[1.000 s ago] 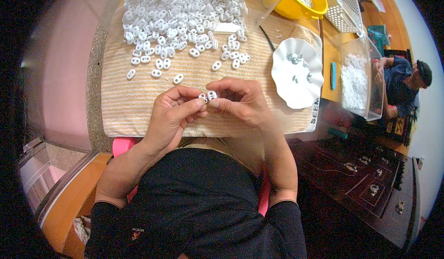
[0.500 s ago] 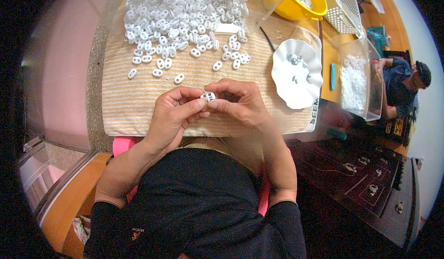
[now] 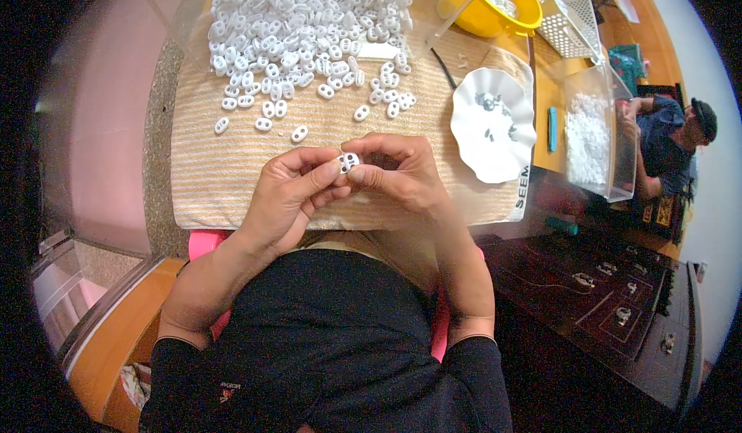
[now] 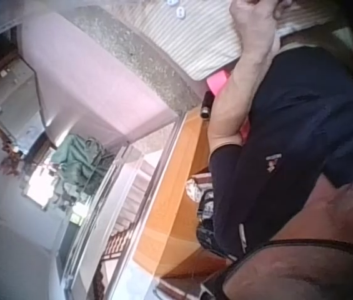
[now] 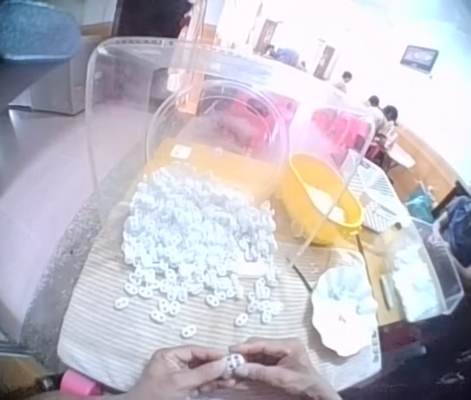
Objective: Inspecting and sorting small white plastic components on a workshop table.
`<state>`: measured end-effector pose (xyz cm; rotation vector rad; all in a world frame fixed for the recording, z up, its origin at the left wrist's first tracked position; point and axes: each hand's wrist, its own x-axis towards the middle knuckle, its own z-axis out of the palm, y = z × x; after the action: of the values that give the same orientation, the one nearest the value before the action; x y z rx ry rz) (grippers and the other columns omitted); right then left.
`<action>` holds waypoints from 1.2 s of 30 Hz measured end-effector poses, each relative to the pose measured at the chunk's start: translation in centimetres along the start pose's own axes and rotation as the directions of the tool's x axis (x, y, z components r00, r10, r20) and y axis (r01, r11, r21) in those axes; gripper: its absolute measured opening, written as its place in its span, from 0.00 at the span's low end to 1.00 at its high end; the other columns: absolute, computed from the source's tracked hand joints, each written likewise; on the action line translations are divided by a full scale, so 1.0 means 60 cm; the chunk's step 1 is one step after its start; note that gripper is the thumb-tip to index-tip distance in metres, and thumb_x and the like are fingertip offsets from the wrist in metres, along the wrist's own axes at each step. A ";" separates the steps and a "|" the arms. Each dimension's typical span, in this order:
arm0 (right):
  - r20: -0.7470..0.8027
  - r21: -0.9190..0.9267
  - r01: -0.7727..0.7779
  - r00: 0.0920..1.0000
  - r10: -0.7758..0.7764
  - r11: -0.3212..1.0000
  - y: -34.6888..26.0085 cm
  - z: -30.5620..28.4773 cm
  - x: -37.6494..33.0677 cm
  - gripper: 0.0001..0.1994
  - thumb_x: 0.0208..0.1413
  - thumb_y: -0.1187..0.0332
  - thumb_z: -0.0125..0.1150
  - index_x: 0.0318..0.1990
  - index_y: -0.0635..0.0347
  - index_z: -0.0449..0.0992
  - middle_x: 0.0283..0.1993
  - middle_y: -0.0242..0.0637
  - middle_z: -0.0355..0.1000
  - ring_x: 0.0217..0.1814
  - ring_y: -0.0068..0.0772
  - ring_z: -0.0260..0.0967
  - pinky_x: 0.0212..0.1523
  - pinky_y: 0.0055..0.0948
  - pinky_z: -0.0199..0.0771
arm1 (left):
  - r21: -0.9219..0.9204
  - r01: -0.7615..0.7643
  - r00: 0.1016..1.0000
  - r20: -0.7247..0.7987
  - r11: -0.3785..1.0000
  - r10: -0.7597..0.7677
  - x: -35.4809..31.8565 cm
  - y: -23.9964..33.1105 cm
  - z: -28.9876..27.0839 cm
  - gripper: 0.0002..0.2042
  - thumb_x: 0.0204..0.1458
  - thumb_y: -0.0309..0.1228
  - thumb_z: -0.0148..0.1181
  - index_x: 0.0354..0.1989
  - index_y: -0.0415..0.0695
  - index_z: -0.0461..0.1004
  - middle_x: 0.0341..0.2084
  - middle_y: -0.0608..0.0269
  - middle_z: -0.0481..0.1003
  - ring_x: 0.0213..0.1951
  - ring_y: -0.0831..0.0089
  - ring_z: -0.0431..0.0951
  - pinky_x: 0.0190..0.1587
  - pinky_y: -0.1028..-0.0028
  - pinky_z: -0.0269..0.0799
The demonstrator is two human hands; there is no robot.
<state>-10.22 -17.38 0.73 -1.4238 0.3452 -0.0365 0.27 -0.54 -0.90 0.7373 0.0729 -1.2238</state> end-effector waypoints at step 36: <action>0.024 -0.119 0.246 0.969 -0.244 0.962 -0.023 0.028 -0.017 0.09 0.50 0.73 0.67 0.39 0.67 0.80 0.32 0.35 0.72 0.34 0.24 0.70 0.35 0.23 0.67 | -0.026 0.001 0.966 0.259 1.000 0.006 -0.011 0.000 0.002 0.02 0.54 0.24 0.62 0.32 0.41 0.74 0.31 0.63 0.78 0.35 0.77 0.78 0.42 0.77 0.76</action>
<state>-10.52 -15.73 2.44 -1.5811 0.1636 -0.2141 -0.02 -0.05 -0.55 0.5495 -0.1278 -1.3049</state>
